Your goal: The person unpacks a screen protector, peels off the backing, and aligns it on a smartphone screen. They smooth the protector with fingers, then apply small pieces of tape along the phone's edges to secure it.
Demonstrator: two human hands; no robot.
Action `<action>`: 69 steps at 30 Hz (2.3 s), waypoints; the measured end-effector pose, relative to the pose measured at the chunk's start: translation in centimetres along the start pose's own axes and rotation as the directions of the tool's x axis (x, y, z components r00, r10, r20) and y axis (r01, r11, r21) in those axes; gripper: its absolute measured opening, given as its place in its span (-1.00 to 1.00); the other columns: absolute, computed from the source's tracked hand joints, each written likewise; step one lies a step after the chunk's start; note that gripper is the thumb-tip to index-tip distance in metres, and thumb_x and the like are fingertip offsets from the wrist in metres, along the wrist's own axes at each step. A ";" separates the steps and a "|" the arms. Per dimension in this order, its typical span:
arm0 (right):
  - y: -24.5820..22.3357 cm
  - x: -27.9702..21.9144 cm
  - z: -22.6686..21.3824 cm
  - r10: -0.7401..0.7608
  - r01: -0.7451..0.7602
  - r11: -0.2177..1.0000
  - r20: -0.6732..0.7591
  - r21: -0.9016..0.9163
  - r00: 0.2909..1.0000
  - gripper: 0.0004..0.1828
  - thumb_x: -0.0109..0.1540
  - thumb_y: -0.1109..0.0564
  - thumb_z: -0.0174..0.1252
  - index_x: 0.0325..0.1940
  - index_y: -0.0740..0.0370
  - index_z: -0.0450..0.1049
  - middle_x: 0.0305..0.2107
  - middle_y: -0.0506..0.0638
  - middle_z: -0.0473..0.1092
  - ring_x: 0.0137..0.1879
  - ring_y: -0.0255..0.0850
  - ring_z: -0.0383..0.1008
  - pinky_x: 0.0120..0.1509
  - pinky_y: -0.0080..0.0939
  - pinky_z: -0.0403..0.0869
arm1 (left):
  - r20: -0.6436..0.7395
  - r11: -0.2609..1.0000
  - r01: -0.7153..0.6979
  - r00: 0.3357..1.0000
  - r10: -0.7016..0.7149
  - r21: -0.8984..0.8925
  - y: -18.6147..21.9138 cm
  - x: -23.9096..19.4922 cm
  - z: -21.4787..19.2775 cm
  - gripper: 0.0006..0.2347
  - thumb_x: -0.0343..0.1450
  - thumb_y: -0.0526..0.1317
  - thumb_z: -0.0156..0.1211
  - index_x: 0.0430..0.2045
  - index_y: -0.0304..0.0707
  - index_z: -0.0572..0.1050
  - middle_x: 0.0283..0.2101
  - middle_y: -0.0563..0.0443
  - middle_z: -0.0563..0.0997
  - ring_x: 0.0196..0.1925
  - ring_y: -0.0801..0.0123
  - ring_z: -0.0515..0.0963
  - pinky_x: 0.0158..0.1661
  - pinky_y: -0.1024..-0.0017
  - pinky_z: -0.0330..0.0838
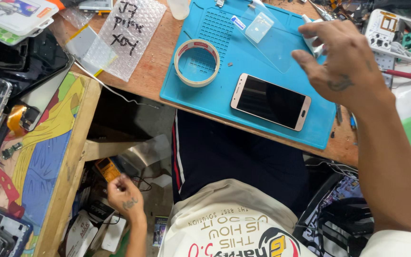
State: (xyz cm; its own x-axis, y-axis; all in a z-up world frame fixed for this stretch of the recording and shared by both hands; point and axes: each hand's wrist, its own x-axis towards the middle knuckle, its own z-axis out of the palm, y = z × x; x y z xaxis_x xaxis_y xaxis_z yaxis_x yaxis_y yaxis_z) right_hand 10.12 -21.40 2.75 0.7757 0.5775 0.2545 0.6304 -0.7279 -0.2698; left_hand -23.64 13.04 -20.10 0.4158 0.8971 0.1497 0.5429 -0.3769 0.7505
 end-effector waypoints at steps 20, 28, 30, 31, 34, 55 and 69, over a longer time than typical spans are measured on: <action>1.7 3.8 4.9 0.198 -0.197 0.980 0.038 -0.019 0.979 -0.17 0.06 -0.10 0.55 0.28 0.31 0.41 -0.19 0.04 0.51 0.12 0.00 0.40 0.38 0.16 0.02 | 0.078 0.996 0.082 0.993 -0.086 0.047 -6.4 -3.6 1.4 -0.87 0.38 -0.44 0.14 -0.25 -0.45 0.56 -0.27 -0.25 0.63 -0.27 0.12 0.63 -0.19 0.25 0.48; 1.6 4.0 3.7 0.209 -0.217 0.893 0.064 0.394 0.976 -0.53 0.26 0.11 0.44 0.19 0.30 0.49 -0.30 -0.03 0.50 -0.19 -0.33 0.53 -0.13 -0.39 0.53 | 0.331 0.991 -0.054 0.939 0.093 -0.124 5.3 -2.5 1.4 -0.87 0.39 -0.43 0.13 -0.25 -0.39 0.56 -0.24 -0.05 0.63 -0.20 0.34 0.62 -0.14 0.43 0.49; 0.9 3.7 2.5 0.172 -0.173 0.913 0.036 0.370 0.985 -0.66 0.30 0.13 0.43 0.09 0.29 0.55 -0.30 -0.02 0.49 -0.19 -0.27 0.52 -0.10 -0.31 0.53 | 0.397 0.969 -0.046 0.907 0.142 -0.242 9.0 -2.6 1.0 -0.87 0.40 -0.38 0.17 -0.23 -0.40 0.57 -0.28 -0.05 0.61 -0.29 0.35 0.56 -0.22 0.45 0.46; 0.4 3.3 1.8 0.154 -0.152 0.922 0.024 0.357 0.988 -0.73 0.32 0.14 0.43 0.04 0.29 0.58 -0.31 -0.02 0.48 -0.19 -0.23 0.51 -0.09 -0.27 0.53 | 0.427 0.953 -0.038 0.888 0.169 -0.300 10.9 -2.4 0.7 -0.86 0.41 -0.36 0.19 -0.22 -0.41 0.58 -0.30 -0.05 0.59 -0.33 0.35 0.53 -0.27 0.46 0.44; -1.6 0.1 -0.7 -0.080 0.135 0.964 -0.237 0.228 0.968 -0.82 0.27 0.30 0.41 -0.10 0.38 0.55 -0.22 0.08 0.50 -0.08 -0.15 0.55 0.00 -0.18 0.50 | 0.446 0.788 0.020 0.833 0.327 -0.615 16.1 -1.5 -0.5 -0.85 0.51 -0.30 0.13 -0.14 -0.42 0.52 -0.17 -0.03 0.57 -0.15 0.44 0.56 -0.08 0.51 0.46; -9.2 -16.7 4.9 -0.389 0.402 0.915 -0.349 -0.038 0.853 -0.57 0.12 0.10 0.51 0.04 -0.10 0.55 -0.01 -0.16 0.41 0.18 -0.16 0.40 0.29 0.02 0.25 | 0.859 0.676 0.540 0.407 0.312 -0.502 21.2 -2.0 0.7 -0.81 0.51 -0.25 0.13 -0.28 -0.47 0.57 -0.38 -0.12 0.69 -0.39 0.45 0.61 -0.31 0.50 0.50; -9.4 -15.4 1.8 -0.092 0.128 0.945 -0.131 0.300 0.987 -0.37 0.04 0.10 0.50 0.13 0.22 0.42 0.18 0.20 0.35 0.29 0.11 0.42 0.33 0.04 0.47 | 0.846 0.695 0.496 0.408 0.342 -0.520 22.6 -1.0 -0.3 -0.81 0.50 -0.20 0.18 -0.30 -0.42 0.56 -0.43 -0.08 0.68 -0.43 0.49 0.58 -0.36 0.50 0.48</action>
State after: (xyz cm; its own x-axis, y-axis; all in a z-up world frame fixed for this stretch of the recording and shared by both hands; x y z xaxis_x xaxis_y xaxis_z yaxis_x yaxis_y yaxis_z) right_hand -7.71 -22.74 -0.33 0.7036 0.5886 0.3982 0.7042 -0.5027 -0.5013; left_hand -12.02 3.66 -3.03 0.9731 0.0415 -0.2267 0.2039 0.3034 0.9308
